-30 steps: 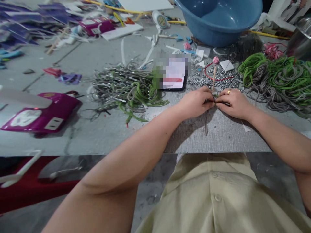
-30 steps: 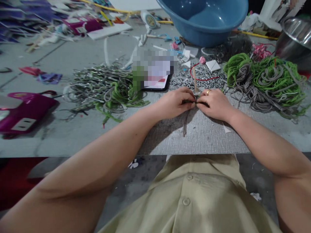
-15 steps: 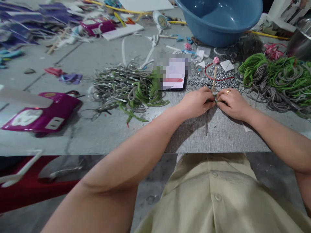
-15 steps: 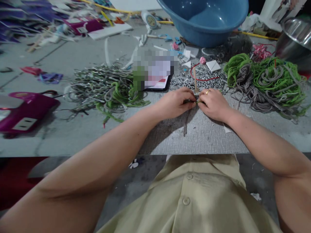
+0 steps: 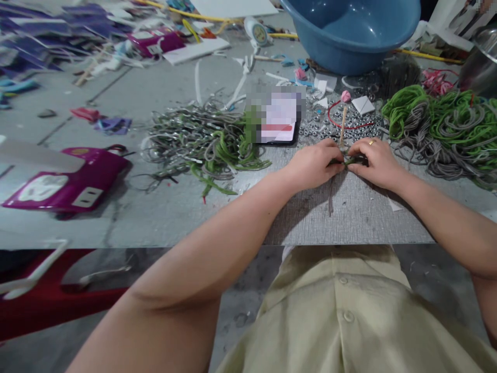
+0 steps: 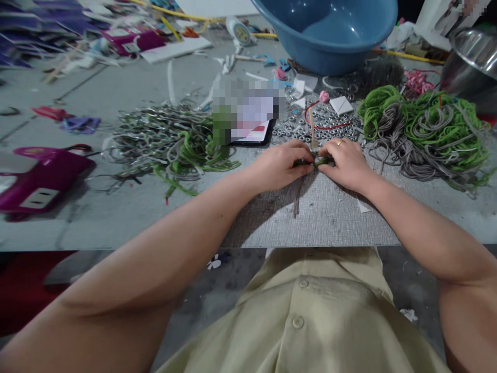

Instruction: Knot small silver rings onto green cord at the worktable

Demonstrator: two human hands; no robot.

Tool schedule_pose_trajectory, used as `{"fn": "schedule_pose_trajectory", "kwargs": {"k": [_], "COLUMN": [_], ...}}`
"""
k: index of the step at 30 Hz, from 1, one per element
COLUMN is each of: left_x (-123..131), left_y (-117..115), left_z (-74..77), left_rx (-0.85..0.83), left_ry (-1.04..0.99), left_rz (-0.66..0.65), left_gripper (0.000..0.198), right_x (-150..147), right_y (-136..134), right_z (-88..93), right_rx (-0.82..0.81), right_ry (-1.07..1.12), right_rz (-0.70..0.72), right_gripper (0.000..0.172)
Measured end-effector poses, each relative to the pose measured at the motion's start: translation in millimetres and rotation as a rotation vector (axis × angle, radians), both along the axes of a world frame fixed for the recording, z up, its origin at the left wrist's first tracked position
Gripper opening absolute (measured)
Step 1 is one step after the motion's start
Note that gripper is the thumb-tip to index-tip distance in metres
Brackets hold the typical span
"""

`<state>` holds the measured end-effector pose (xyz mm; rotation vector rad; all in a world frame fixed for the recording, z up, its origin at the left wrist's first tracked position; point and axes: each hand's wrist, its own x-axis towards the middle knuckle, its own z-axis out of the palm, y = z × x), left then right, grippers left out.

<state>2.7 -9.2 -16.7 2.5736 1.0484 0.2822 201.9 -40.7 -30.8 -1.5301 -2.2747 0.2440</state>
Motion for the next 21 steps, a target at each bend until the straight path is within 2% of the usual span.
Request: {"fn": "schedule_pose_trajectory", "kwargs": {"k": [6,13,21], "left_x": [0.5,-0.2,0.6], "left_y": [-1.1,-0.6,0.2], "left_z": [3.2,1.3,2.2], "left_rx": [-0.026,-0.034,-0.053], "left_ry": [0.01,-0.012,0.0], "left_rz": [0.018,0.012,0.017], "left_gripper": [0.027,0.026,0.026], "right_x": [8.6,14.7,21.6], "right_y": [0.2,0.4,1.7], "right_z": [4.0,4.7,1.8], "right_rx": [-0.096,-0.202,-0.344], "right_ry": [-0.007,-0.042,-0.09], "right_rz": [0.028,0.055,0.122], "right_gripper": [0.044,0.087,0.121]}}
